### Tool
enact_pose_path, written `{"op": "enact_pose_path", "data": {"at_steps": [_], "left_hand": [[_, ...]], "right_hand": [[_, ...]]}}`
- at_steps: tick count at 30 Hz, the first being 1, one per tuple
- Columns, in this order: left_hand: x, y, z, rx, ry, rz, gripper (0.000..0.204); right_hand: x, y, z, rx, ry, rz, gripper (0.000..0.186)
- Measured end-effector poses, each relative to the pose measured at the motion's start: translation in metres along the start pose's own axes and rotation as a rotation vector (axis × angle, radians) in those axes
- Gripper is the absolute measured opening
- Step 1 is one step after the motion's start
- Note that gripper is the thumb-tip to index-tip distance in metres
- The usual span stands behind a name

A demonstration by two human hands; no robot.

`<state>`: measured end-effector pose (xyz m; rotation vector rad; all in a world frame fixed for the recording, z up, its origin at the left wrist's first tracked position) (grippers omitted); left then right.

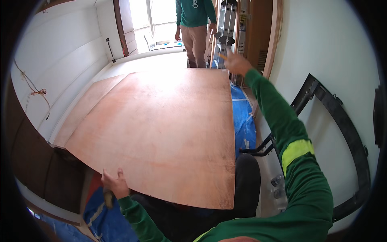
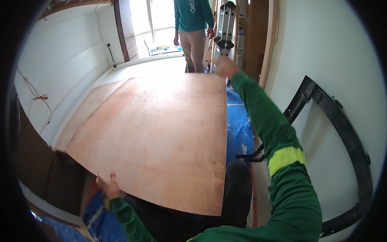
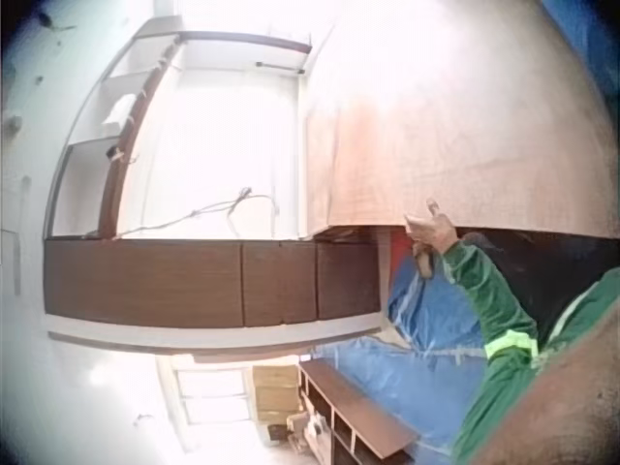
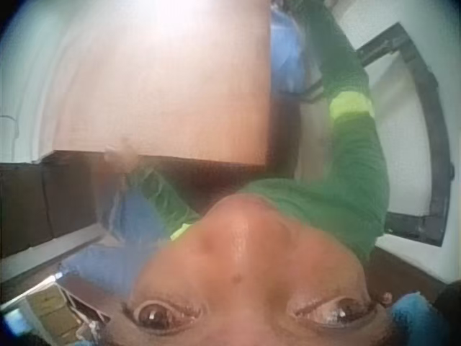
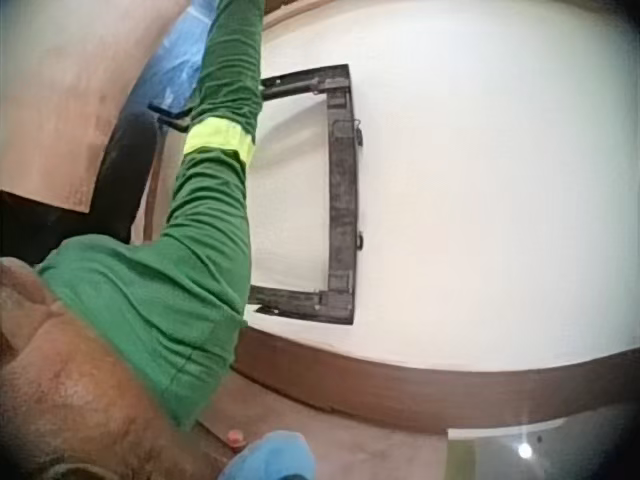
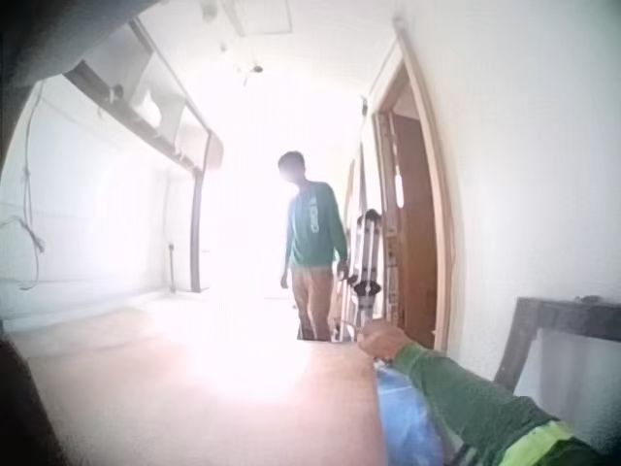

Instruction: The person marks a large plywood sheet with a pencil and straightedge, then uses a hand saw to cut along the marked line. A coworker assists by holding the sheet steady during the cut.

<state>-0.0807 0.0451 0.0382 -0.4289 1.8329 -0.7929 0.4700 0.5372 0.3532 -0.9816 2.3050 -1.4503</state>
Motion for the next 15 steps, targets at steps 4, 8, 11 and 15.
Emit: {"op": "enact_pose_path", "data": {"at_steps": [4,8,11,15], "left_hand": [[0.054,-0.009,-0.069,-0.140,-0.216,0.219,0.092],[0.093,0.043,-0.138,0.297,-0.526,0.916,0.081],[0.115,0.071,-0.160,0.336,-0.482,1.071,0.056],[0.135,0.082,-0.172,0.313,-0.572,1.184,0.055]], "right_hand": [[-0.075,0.135,0.139,0.055,0.373,-0.046,0.066],[-0.107,0.224,0.229,0.089,0.660,-0.264,0.071],[-0.106,0.287,0.265,0.125,0.825,-0.683,0.076],[-0.106,0.310,0.239,-0.077,0.711,-0.532,0.075]]}}
Point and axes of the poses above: each hand's wrist, its own z-axis away from the middle knuckle, its own y-axis out of the palm, x = y × z, the point moved 10 cm from there along -z, towards the middle knuckle, and after that the axes turned 13 degrees about -y, right-handed, at the moved point
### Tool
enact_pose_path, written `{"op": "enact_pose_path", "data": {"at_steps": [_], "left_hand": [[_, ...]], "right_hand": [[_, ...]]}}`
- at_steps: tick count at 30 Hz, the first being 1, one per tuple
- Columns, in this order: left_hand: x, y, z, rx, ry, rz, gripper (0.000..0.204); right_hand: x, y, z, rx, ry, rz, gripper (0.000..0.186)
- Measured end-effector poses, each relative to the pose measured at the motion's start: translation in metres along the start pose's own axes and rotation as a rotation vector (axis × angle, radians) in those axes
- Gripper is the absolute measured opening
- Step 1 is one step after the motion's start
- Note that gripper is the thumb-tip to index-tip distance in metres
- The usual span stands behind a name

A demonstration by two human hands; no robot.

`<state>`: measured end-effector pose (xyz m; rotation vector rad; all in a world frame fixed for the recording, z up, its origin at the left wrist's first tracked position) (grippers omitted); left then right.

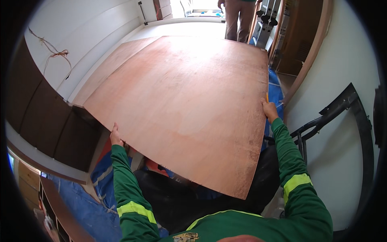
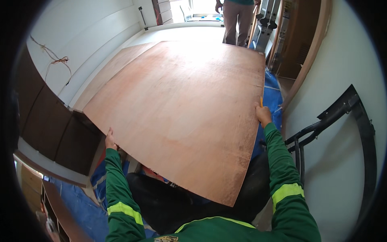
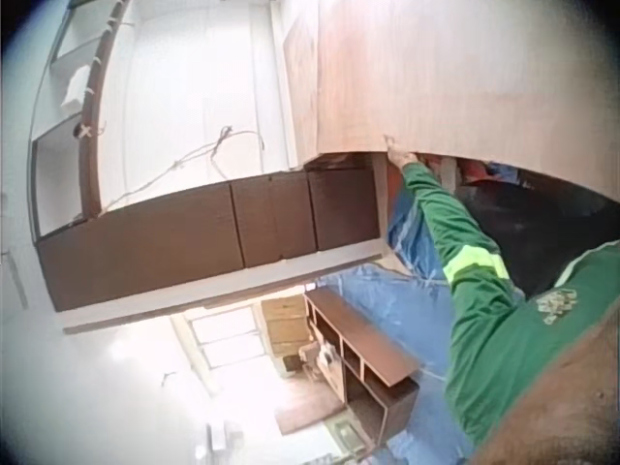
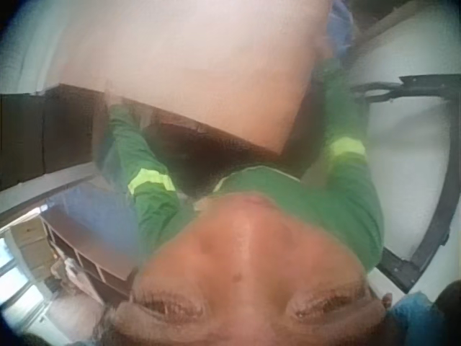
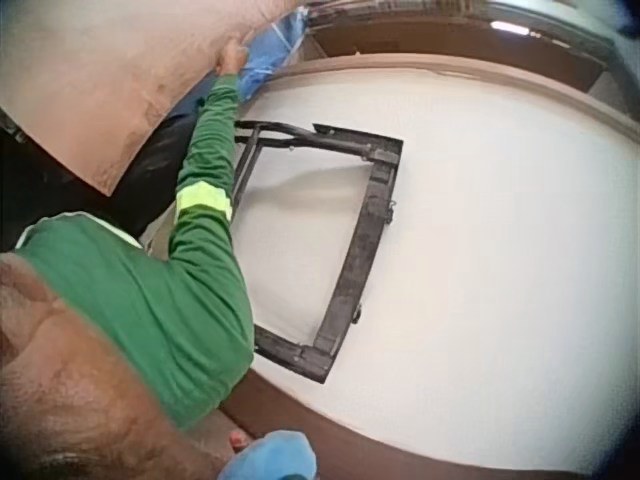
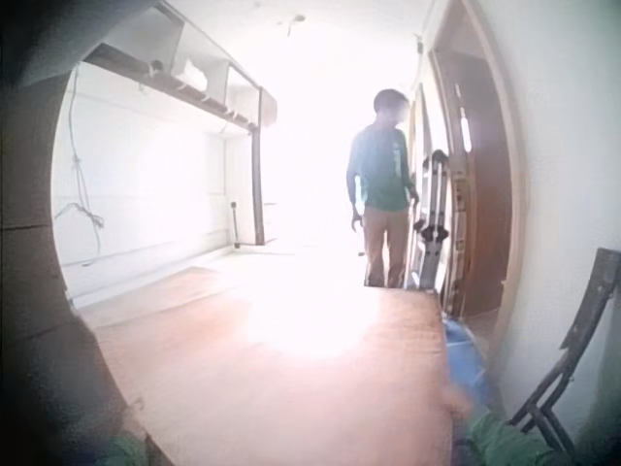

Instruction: The person marks a large plywood sheet with a pencil and straightedge, then uses a hand saw to cut along the marked line. A coworker assists by holding the sheet steady during the cut.

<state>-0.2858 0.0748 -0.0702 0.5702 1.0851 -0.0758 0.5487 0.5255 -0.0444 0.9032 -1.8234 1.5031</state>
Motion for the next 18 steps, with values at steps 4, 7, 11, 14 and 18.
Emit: {"op": "enact_pose_path", "data": {"at_steps": [4,7,11,14,18], "left_hand": [[0.003,0.006,0.032,-0.037,-0.026,-0.053,0.055],[-0.017,-0.008,0.061,-0.182,0.056,-0.165,0.050],[-0.040,0.004,0.070,0.043,0.064,-0.095,0.058],[-0.050,-0.002,0.055,0.040,0.129,-0.055,0.053],[-0.036,-0.018,0.023,0.013,0.052,-0.141,0.063]], "right_hand": [[-0.004,-0.019,0.001,-0.104,0.049,0.261,0.077],[0.003,-0.028,0.002,-0.081,0.008,0.316,0.076],[0.003,-0.023,0.001,-0.079,-0.035,0.232,0.073],[0.012,-0.006,-0.019,-0.064,-0.003,0.075,0.071],[0.042,0.001,-0.037,-0.106,-0.087,0.106,0.068]]}}
Point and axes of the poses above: each hand's wrist, its own z-axis away from the middle knuckle, its own y-axis out of the palm, x = y × z, the point moved 10 cm from there along -z, towards the middle knuckle, and after that the axes turned 13 degrees about -y, right-handed, at the moved point
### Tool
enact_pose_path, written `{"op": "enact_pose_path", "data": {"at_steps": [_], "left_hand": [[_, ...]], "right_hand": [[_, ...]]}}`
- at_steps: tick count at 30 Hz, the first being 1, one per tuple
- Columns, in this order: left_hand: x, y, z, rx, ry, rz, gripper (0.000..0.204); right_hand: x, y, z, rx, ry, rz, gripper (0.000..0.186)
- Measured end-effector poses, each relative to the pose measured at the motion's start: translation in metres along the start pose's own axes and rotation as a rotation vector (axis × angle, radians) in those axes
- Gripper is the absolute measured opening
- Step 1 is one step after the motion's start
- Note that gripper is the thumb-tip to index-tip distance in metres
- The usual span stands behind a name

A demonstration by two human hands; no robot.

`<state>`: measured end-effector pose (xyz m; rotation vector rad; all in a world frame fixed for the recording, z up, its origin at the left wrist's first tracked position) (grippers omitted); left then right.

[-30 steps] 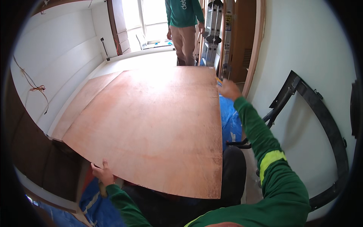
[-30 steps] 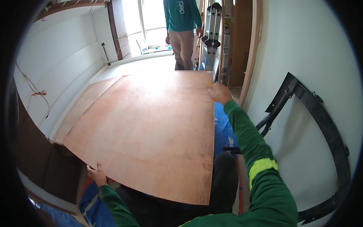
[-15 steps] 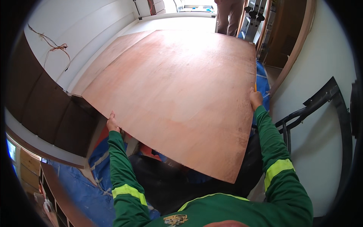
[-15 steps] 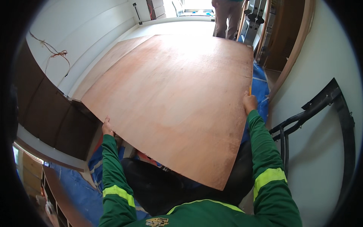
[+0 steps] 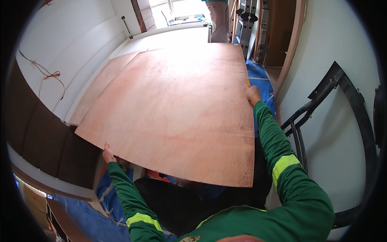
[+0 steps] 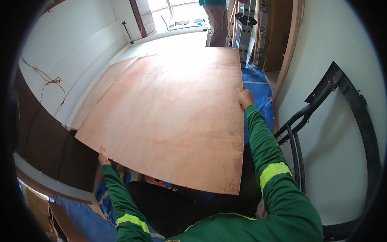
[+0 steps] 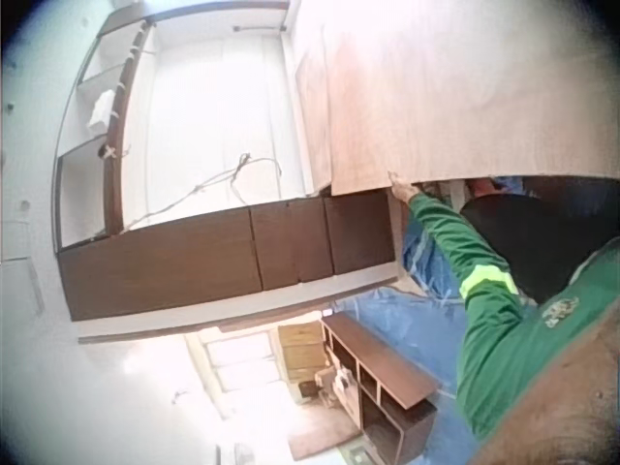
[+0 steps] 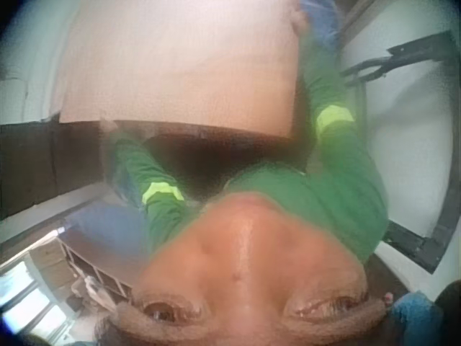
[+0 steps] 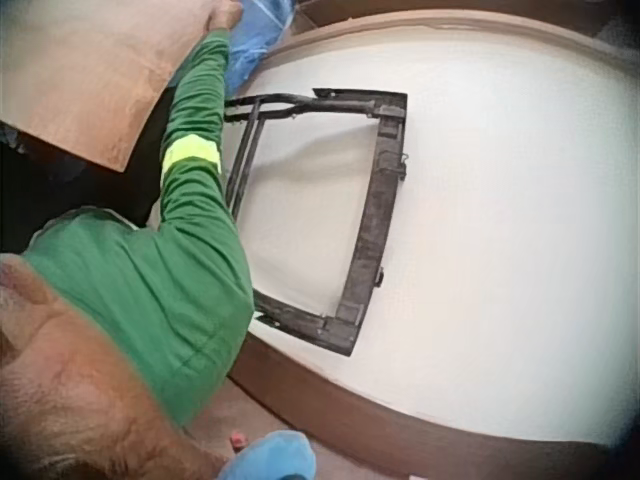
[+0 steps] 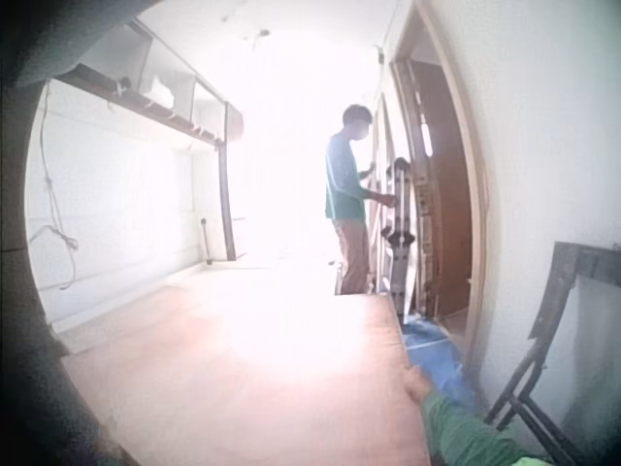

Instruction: The person marks a large plywood sheet with a pencil and straightedge, then uses a hand saw to cut along the marked line. A coworker assists by holding the sheet steady during the cut.

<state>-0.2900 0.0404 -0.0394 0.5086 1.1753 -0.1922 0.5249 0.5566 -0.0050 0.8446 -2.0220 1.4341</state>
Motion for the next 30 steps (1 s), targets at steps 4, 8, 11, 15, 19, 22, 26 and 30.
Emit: {"op": "enact_pose_path", "data": {"at_steps": [4,8,11,15,19,22,26,30], "left_hand": [[0.004,-0.004,-0.014,0.013,-0.044,-0.099,0.071],[0.008,-0.003,-0.001,-0.052,-0.156,-0.369,0.068],[0.018,-0.004,0.015,-0.054,-0.204,-0.537,0.061],[0.038,-0.012,0.024,0.034,-0.228,-0.568,0.069],[0.034,-0.015,0.015,0.001,-0.070,-0.826,0.084],[0.019,-0.020,0.016,-0.138,0.043,-0.921,0.096],[-0.023,-0.028,0.048,-0.522,0.303,-1.083,0.102],[-0.056,-0.007,0.101,-0.609,0.641,-1.042,0.066]], "right_hand": [[0.003,0.019,-0.003,0.016,0.088,0.040,0.066],[0.002,0.043,-0.021,0.050,0.048,0.055,0.071],[-0.004,0.048,-0.028,0.153,-0.007,0.063,0.067],[0.018,0.006,-0.031,0.209,-0.115,0.274,0.062],[0.106,-0.087,-0.040,-0.198,-0.337,0.080,0.050],[0.156,-0.119,-0.018,-0.246,-0.465,-0.107,0.042],[0.185,-0.124,0.015,-0.209,-0.487,-0.238,0.036],[0.187,-0.133,0.020,-0.237,-0.474,-0.251,0.034]]}}
Point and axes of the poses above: each hand's wrist, its own z-axis away from the middle knuckle, its own y-axis out of the palm, x = y × z, the point moved 10 cm from there along -z, towards the middle knuckle, and after that the axes turned 13 degrees about -y, right-handed, at the moved point
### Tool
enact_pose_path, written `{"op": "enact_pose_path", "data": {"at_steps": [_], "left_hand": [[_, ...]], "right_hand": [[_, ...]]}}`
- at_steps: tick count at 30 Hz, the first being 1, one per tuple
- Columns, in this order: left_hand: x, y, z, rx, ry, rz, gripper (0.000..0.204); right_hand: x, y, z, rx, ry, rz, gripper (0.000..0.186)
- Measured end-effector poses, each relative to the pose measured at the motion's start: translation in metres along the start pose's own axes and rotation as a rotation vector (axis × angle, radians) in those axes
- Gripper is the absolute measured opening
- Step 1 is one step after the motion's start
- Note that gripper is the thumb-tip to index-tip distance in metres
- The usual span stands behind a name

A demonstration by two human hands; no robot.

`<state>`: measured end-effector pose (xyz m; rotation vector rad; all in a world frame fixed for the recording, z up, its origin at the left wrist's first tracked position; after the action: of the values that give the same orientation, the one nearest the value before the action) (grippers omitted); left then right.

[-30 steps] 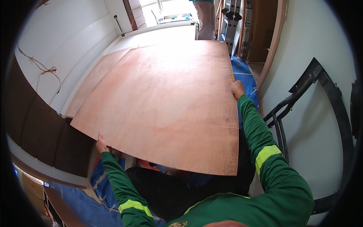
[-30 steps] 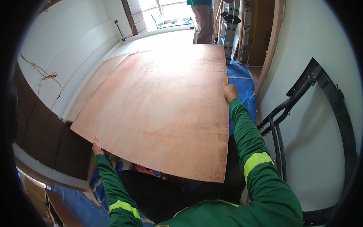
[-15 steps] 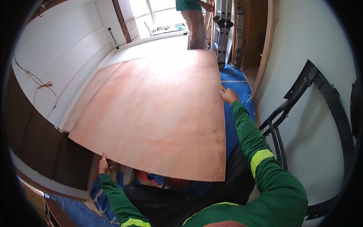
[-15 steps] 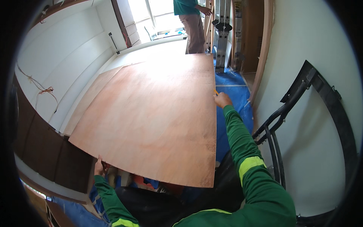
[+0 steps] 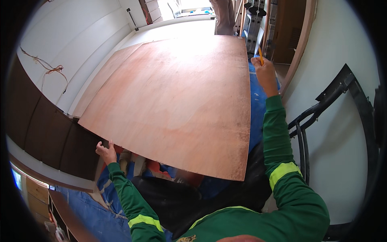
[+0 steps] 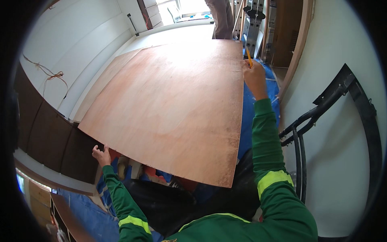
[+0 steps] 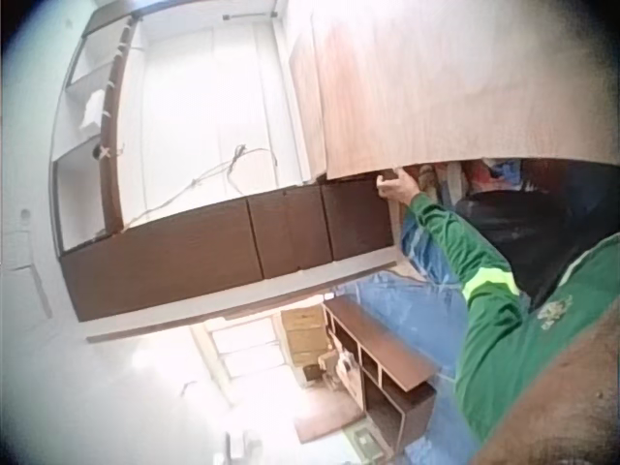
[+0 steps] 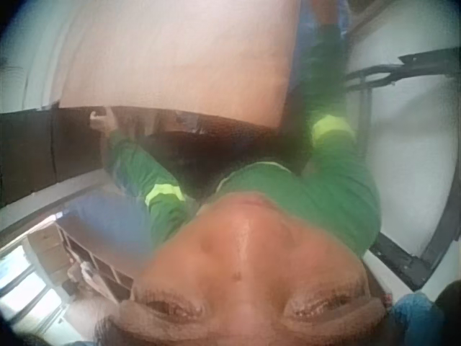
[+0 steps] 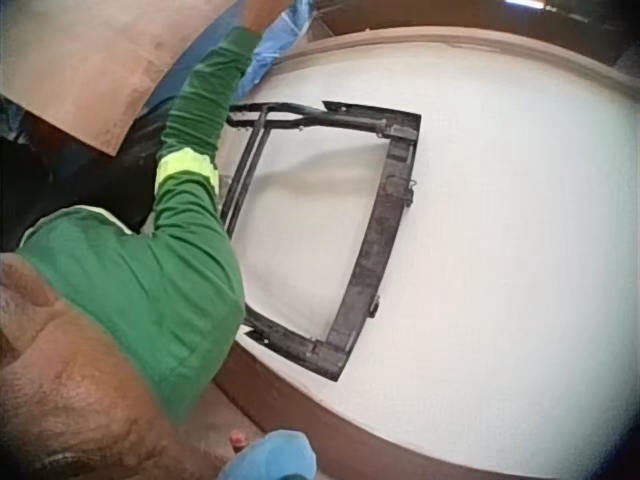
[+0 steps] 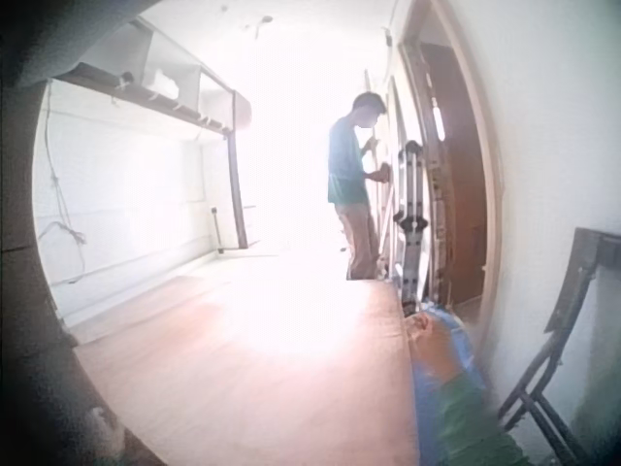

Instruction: The person marks a large plywood sheet with a pencil and straightedge, then uses a hand saw to cut along the marked line. A coworker assists by holding the sheet steady during the cut.

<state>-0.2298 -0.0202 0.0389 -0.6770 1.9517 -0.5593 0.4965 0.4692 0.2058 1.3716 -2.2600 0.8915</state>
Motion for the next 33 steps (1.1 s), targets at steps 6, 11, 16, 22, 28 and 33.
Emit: {"op": "enact_pose_path", "data": {"at_steps": [6,11,16,22,28,33], "left_hand": [[-0.068,-0.034,0.030,0.027,0.128,0.174,0.047],[-0.118,-0.039,0.070,0.166,0.186,0.296,0.042],[-0.148,-0.026,0.110,0.308,0.395,0.096,0.039],[-0.137,-0.005,0.116,0.479,0.418,0.066,0.035],[-0.137,-0.004,0.114,0.507,0.396,0.070,0.032],[-0.138,-0.006,0.115,0.515,0.383,0.088,0.031]], "right_hand": [[-0.018,-0.004,-0.002,-0.073,0.095,-0.140,0.032],[-0.023,-0.006,-0.001,-0.102,0.115,-0.189,0.029],[-0.031,-0.015,0.000,-0.137,0.149,-0.205,0.027],[-0.053,-0.015,0.010,-0.133,0.354,-0.392,0.026],[-0.049,-0.008,0.009,-0.146,0.284,-0.384,0.024],[-0.049,-0.005,0.011,-0.129,0.324,-0.390,0.025]]}}
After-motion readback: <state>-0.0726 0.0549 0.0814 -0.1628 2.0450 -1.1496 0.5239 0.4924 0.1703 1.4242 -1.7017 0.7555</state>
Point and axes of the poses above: each hand's wrist, its own z-axis away from the middle knuckle, its own y-axis out of the palm, x = y × z, the point moved 10 cm from there along -z, towards the middle knuckle, and after that the axes turned 13 degrees about -y, right-handed, at the moved point
